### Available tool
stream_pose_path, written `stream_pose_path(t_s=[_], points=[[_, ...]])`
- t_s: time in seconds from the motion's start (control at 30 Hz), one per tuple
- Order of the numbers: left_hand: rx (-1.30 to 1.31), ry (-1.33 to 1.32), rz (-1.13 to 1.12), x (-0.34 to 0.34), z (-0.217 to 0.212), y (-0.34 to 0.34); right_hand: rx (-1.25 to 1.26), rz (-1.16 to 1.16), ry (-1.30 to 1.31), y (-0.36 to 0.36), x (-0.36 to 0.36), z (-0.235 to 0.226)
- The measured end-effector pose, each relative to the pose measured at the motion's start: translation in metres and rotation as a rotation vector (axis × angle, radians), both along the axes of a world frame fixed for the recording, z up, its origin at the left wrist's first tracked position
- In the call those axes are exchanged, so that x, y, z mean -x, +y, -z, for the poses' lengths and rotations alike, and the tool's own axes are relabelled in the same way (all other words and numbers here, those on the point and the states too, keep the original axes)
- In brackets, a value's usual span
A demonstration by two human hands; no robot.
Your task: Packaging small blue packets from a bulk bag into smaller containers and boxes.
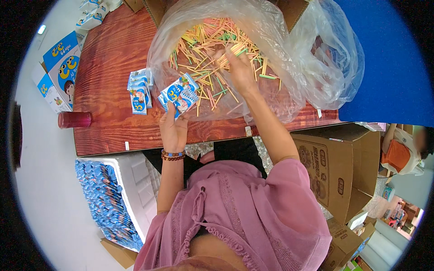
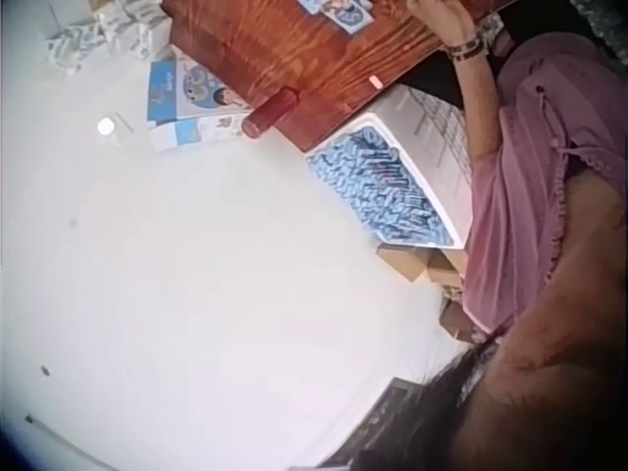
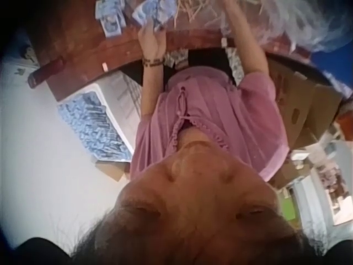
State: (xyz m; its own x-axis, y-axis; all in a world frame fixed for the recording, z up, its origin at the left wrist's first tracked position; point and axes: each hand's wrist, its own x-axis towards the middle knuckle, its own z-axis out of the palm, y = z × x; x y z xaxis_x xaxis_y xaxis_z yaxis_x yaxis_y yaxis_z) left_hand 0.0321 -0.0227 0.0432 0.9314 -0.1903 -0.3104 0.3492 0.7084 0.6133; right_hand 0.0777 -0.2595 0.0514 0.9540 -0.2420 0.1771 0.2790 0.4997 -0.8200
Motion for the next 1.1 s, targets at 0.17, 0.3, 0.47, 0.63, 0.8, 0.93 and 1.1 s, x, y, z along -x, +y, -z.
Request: stream_pose_path(t_s=[0.17, 0.3, 0.47, 0.63, 0.8, 0.93, 1.1], points=[[-0.010, 0.028, -0.010, 0.004, 0.001, 0.004, 1.402, 0.201, 0.108, 0.006, 0.015, 0.037], [-0.020, 0.021, 0.003, 0.005, 0.001, 0.007, 1.348, 0.142, 0.136, 0.005, 0.018, 0.033], [-0.014, 0.024, 0.008, 0.001, 0.004, 0.002, 0.527, 0.063, 0.141, 0.006, 0.018, 0.026], [-0.001, 0.007, -0.016, -0.007, -0.003, -0.011, -0.104, 0.007, -0.059, 0.046, 0.021, -0.032], [0.025, -0.009, -0.016, -0.010, -0.010, -0.023, -0.278, 0.077, -0.249, 0.078, 0.028, -0.051], [0.055, -0.033, 0.014, -0.008, -0.017, -0.024, -0.265, 0.089, -0.268, 0.091, 0.030, -0.050], [0.101, -0.016, 0.014, -0.009, -0.018, -0.023, -0.234, 0.049, -0.207, 0.098, 0.032, -0.049]])
